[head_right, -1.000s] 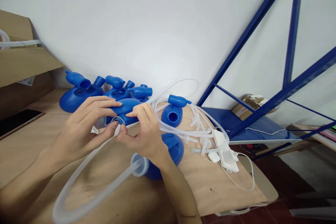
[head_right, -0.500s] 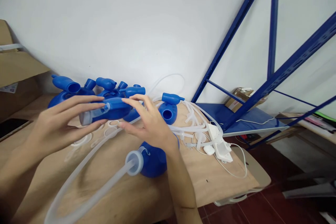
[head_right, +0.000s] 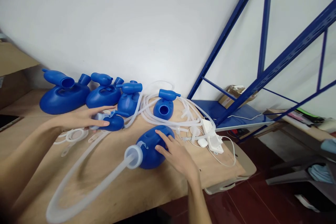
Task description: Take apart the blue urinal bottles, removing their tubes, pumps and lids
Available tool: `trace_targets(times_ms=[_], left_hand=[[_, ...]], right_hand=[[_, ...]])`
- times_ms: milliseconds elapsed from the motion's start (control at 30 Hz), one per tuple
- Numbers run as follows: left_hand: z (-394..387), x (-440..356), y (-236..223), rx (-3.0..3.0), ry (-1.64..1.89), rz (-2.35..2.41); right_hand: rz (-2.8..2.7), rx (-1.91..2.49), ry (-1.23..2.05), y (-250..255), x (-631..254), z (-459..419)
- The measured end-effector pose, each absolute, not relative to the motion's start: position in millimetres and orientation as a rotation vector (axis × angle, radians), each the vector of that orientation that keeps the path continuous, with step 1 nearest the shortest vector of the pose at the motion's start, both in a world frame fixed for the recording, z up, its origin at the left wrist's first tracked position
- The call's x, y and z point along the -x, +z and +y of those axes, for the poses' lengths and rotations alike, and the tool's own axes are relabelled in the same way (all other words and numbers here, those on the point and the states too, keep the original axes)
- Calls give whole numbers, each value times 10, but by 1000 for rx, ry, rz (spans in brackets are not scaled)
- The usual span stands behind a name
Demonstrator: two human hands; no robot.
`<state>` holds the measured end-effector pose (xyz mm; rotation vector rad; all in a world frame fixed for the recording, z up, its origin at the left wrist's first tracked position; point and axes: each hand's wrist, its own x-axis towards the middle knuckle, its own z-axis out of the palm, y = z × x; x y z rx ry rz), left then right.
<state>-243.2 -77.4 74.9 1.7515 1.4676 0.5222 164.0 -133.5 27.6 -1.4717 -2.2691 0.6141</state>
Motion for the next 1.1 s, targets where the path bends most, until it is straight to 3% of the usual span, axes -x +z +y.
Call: trace_targets(times_ms=[133, 333, 567, 700, 800, 1100], left_hand=[[-724, 2190, 529, -1656, 415, 1272], [-701, 2034, 372, -1702, 445, 1140], [-1027, 1808, 474, -2665, 863, 1235], [-1221, 1699, 598, -2986, 863, 862], [-1263, 1629, 603, -2976, 847, 618], [-1197, 1165, 210, -2917, 1203, 568]], right_hand=[[-1984, 1488, 701, -84, -1505, -1592], [-1778, 1473, 744, -196, -1177, -1713], [-1455, 1444, 687, -481, -1098, -1676], [-1372, 1411, 659, -611, -1091, -1657], [-1375, 1374, 744, -595, -1090, -1650], [-1325, 1186, 1069, -525, -1165, -1611]])
